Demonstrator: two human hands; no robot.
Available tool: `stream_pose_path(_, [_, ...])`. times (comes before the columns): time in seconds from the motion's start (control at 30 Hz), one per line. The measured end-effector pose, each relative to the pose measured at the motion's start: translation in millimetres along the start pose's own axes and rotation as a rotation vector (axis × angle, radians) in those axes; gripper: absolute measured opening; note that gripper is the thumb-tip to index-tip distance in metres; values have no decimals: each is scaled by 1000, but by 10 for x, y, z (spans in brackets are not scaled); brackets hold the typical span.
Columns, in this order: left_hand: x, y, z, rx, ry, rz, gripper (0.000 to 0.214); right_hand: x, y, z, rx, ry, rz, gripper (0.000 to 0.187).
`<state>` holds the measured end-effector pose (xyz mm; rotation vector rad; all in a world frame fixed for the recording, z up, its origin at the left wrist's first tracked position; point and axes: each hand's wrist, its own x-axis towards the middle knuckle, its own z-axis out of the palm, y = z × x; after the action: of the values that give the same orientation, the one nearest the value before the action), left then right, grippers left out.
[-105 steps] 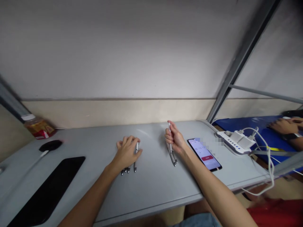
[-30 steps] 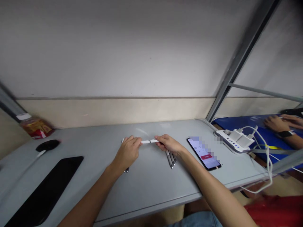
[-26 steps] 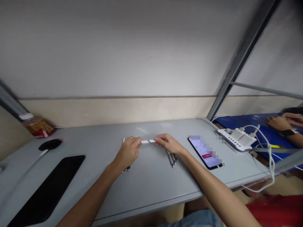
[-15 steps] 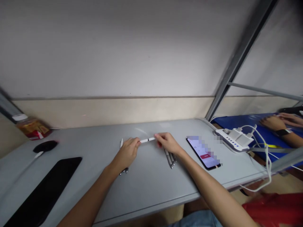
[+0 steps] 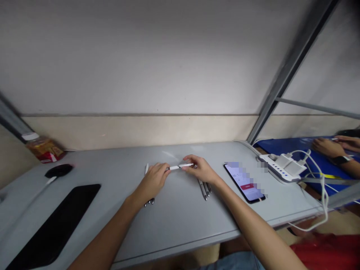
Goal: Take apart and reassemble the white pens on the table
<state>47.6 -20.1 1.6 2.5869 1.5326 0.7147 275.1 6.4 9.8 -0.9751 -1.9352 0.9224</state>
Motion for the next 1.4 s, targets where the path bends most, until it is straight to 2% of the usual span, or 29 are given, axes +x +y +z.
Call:
stream_pose_path(0.07, [-2, -5, 2, -7, -5, 1, 26, 1, 7, 0, -38, -34, 25, 22])
stream_pose_path(0.17, [-4, -5, 10, -13, -9, -4, 26, 6, 16, 4, -37, 3, -37, 16])
stream_pose_path(0.23, [-3, 2, 17, -16, -17, -9, 26, 9, 18, 9, -14, 13, -29, 27])
stream_pose_path(0.33, [-1, 23, 20, -10, -30, -1, 25, 7, 12, 16, -76, -35, 4, 20])
stream_pose_path(0.43, [0, 44, 11, 2, -34, -5, 25, -3, 3, 22, -164, -5, -80, 9])
stream_pose_path(0.67, [-5, 34, -14, -22, -47, -35, 29, 7, 39, 15, -308, 90, -269, 21])
stream_pose_path(0.87, [-15, -14, -16, -17, -13, -27, 34, 22, 136, -100, -478, 109, -224, 21])
stream_pose_path(1.03, [-7, -64, -17, 22, -12, -84, 30, 20, 218, -205, -558, 127, -142, 23])
stream_pose_path(1.2, [-5, -46, -3, 27, -8, -72, 27, 22, 193, -206, -522, 94, -158, 22])
stream_pose_path(1.4, [-3, -8, 59, 6, -11, -71, 26, 13, 49, -58, -383, 34, -276, 21])
